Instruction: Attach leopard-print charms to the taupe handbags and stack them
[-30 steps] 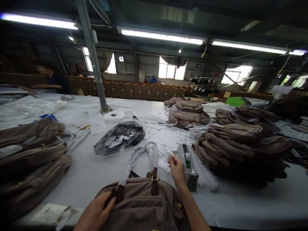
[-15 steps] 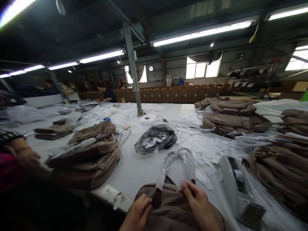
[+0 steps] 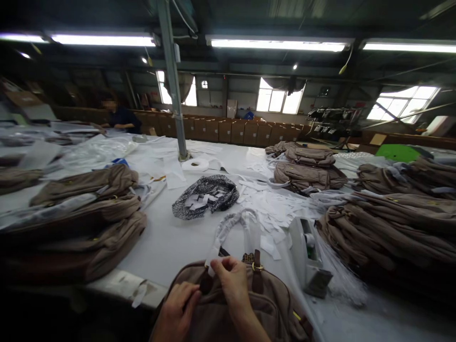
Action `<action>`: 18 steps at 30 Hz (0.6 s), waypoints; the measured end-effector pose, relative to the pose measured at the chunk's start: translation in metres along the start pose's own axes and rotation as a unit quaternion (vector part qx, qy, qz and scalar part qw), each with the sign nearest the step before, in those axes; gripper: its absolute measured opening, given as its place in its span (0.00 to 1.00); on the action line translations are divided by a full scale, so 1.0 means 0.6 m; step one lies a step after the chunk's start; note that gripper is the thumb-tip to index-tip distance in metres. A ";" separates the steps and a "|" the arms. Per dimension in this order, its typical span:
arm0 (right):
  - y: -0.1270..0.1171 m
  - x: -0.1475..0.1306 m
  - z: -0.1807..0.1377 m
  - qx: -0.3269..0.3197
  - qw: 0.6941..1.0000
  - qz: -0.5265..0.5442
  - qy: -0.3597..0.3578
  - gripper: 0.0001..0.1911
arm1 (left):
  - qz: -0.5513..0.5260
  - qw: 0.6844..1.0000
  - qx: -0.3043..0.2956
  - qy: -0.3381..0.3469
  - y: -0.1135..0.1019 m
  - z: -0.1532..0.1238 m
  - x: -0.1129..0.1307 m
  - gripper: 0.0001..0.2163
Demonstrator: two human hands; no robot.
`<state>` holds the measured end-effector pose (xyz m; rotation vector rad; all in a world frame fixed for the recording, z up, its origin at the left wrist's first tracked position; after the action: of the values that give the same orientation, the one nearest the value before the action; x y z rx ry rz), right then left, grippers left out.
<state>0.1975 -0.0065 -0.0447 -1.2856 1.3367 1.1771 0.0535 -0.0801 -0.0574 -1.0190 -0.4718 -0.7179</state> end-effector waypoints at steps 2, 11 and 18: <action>0.012 -0.004 -0.003 -0.031 0.999 0.013 -0.004 0.18 | -0.002 1.000 0.006 -0.002 -0.001 -0.002 -0.001 0.08; 0.008 -0.010 -0.001 -0.084 0.996 -0.012 -0.030 0.23 | -0.015 0.999 -0.014 -0.033 -0.001 0.004 0.000 0.11; 0.010 -0.007 -0.003 -0.104 0.994 0.020 -0.003 0.18 | -0.029 0.997 -0.033 -0.059 0.003 0.003 -0.004 0.11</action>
<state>0.1916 -0.0079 -0.0398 -1.4066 1.2664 1.3759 0.0534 -0.0772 -0.0594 -1.1176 -0.5863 -0.7319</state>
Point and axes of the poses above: each hand's wrist, its own z-axis towards the middle knuckle, its own y-axis out of the palm, x = y × z, the point moved 6 cm from there along z, towards the middle knuckle, and after that the axes turned 5 degrees about -z, right-handed, at the moved point
